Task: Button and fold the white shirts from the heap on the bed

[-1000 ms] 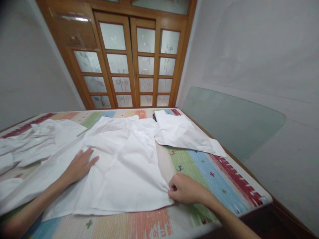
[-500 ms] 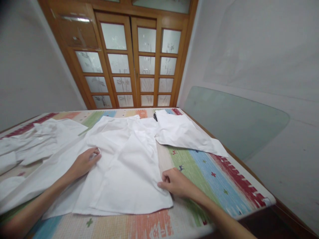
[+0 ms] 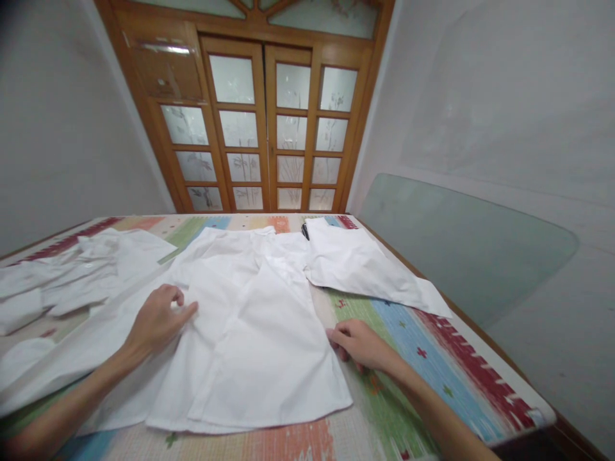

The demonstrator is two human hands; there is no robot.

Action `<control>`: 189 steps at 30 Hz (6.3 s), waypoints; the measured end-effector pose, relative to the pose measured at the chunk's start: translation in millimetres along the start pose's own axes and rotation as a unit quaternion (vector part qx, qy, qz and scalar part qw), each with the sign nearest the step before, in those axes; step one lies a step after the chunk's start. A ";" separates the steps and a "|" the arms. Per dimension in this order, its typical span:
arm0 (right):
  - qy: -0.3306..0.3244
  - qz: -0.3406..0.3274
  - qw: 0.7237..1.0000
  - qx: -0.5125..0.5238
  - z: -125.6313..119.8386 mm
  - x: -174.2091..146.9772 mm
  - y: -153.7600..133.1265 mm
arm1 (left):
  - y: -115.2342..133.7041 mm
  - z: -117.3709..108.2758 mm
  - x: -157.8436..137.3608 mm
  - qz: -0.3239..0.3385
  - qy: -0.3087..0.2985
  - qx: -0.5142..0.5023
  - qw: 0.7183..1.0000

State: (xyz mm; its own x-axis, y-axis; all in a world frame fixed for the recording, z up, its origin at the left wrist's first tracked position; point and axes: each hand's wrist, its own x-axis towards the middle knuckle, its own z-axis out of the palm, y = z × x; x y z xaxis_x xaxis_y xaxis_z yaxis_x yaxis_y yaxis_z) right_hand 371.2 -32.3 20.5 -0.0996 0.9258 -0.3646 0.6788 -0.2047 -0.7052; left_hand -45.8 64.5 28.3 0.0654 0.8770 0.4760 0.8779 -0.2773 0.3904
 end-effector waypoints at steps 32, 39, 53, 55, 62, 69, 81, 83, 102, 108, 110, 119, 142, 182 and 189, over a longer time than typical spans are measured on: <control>0.110 -0.110 0.909 -0.387 6.8 168.6 -78.0 | 37.8 58.8 1.5 0.069 -0.103 -0.122 0.985; 0.121 -0.066 0.913 -0.383 -5.9 186.7 -81.6 | 31.2 45.0 -4.1 0.083 -0.128 -0.176 0.973; 0.134 -0.113 0.887 -0.427 9.8 181.2 -96.4 | 26.9 44.4 -16.1 0.142 -0.173 -0.155 0.962; 0.153 -0.151 0.883 -0.417 28.1 166.1 -85.4 | 26.1 44.5 -18.0 0.134 -0.167 -0.152 0.965; 0.167 -0.282 0.877 -0.351 55.1 101.9 -36.0 | 26.6 43.4 -17.0 0.137 -0.167 -0.157 0.964; 0.069 -0.328 0.884 -0.326 56.0 37.8 -24.1 | 29.0 40.9 -11.0 0.092 -0.167 -0.195 0.962; -0.060 -0.327 0.896 -0.295 30.3 -42.5 -4.5 | 26.4 28.5 -4.5 -0.108 -0.146 -0.335 0.925; -0.058 -0.352 0.883 -0.305 26.4 -48.0 0.0 | 30.2 24.6 -5.2 -0.160 -0.142 -0.355 0.910; -0.044 -0.340 0.847 -0.407 35.1 -79.3 -4.7 | 34.2 27.9 -18.3 -0.162 -0.283 -0.356 0.876; -0.086 -0.287 0.881 -0.366 29.9 -78.8 -19.2 | 46.3 30.6 -20.4 -0.053 -0.267 -0.279 0.921; -0.109 -0.299 0.878 -0.357 27.3 -70.0 -30.3 | 46.7 30.0 -19.8 0.007 -0.227 -0.224 0.948; 0.008 -0.394 0.878 -0.270 21.4 27.6 -101.6 | -4.6 30.1 -20.0 0.104 -0.088 -0.056 0.989; 0.233 -0.112 0.891 -0.373 46.9 290.1 -208.5 | -83.7 -24.7 3.3 -0.253 -0.086 -0.118 0.956; 0.180 -0.228 0.877 -0.382 42.6 202.2 -80.5 | -82.8 -97.9 17.8 -0.232 -0.162 -0.187 0.941; 0.174 -0.252 0.868 -0.391 30.9 198.2 -70.8 | -119.2 -134.7 28.3 -0.272 -0.046 0.051 0.960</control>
State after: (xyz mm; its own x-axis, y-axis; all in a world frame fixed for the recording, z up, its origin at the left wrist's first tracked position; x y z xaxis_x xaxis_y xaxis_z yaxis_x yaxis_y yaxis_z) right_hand 280.9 155.9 -20.6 -0.3930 0.9033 0.1723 0.9130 0.4056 -0.0444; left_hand -212.5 69.5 101.4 -0.3785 0.9132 0.1508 0.8354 0.2670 0.4804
